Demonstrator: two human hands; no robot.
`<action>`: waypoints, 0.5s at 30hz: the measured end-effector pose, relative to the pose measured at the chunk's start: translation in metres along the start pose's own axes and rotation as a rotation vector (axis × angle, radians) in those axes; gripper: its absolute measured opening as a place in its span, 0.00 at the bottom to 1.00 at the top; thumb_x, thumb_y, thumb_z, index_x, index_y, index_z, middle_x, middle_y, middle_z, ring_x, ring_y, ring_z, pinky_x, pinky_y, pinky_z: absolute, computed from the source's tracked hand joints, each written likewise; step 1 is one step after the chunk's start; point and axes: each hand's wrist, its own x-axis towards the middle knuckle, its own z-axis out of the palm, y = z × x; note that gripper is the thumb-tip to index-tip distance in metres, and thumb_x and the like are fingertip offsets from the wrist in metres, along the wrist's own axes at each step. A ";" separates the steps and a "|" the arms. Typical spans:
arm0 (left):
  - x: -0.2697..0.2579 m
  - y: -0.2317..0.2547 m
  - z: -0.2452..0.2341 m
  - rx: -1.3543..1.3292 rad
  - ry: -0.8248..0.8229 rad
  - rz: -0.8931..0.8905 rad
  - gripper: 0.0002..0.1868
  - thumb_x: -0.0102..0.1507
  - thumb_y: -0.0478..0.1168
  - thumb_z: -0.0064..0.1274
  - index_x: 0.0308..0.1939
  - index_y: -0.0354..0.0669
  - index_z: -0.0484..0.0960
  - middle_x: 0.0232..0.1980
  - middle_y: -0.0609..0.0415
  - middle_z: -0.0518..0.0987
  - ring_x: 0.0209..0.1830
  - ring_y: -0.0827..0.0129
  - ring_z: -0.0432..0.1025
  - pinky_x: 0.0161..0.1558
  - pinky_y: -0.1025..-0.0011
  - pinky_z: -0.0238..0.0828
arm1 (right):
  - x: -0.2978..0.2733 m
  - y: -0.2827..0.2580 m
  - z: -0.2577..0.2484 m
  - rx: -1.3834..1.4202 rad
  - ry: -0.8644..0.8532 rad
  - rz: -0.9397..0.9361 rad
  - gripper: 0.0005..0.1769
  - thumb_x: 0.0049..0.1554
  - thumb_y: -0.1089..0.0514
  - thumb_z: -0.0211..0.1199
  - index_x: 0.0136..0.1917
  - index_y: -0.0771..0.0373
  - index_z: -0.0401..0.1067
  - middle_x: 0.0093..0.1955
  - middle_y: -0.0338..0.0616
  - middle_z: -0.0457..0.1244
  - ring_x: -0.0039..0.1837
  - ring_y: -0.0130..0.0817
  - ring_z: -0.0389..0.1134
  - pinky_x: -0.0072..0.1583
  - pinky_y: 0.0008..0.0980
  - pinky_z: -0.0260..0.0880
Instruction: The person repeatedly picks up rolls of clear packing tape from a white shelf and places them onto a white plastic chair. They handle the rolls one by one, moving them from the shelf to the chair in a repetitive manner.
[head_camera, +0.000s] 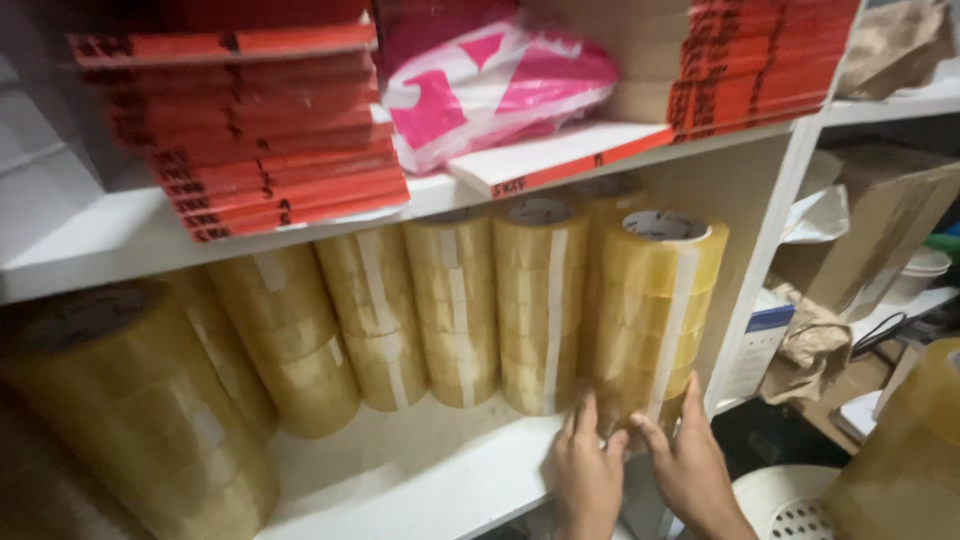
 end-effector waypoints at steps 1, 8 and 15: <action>0.001 0.007 -0.006 0.007 -0.006 -0.011 0.37 0.56 0.43 0.70 0.68 0.45 0.74 0.63 0.42 0.79 0.57 0.45 0.75 0.54 0.55 0.71 | 0.001 0.002 0.002 0.001 -0.010 0.010 0.56 0.53 0.47 0.63 0.84 0.64 0.37 0.84 0.55 0.46 0.84 0.43 0.47 0.77 0.37 0.45; 0.013 0.025 -0.020 0.069 -0.334 -0.053 0.39 0.66 0.46 0.52 0.78 0.46 0.56 0.63 0.41 0.75 0.55 0.41 0.72 0.48 0.46 0.69 | 0.008 0.005 0.007 -0.030 0.035 0.055 0.59 0.55 0.48 0.62 0.85 0.65 0.30 0.85 0.61 0.41 0.84 0.50 0.44 0.77 0.40 0.44; 0.022 0.045 -0.040 0.056 -0.449 -0.027 0.44 0.63 0.44 0.47 0.80 0.37 0.47 0.70 0.34 0.68 0.59 0.35 0.69 0.53 0.44 0.66 | 0.006 -0.002 0.010 -0.080 0.116 -0.082 0.57 0.56 0.47 0.59 0.85 0.67 0.30 0.81 0.71 0.43 0.82 0.60 0.43 0.77 0.45 0.44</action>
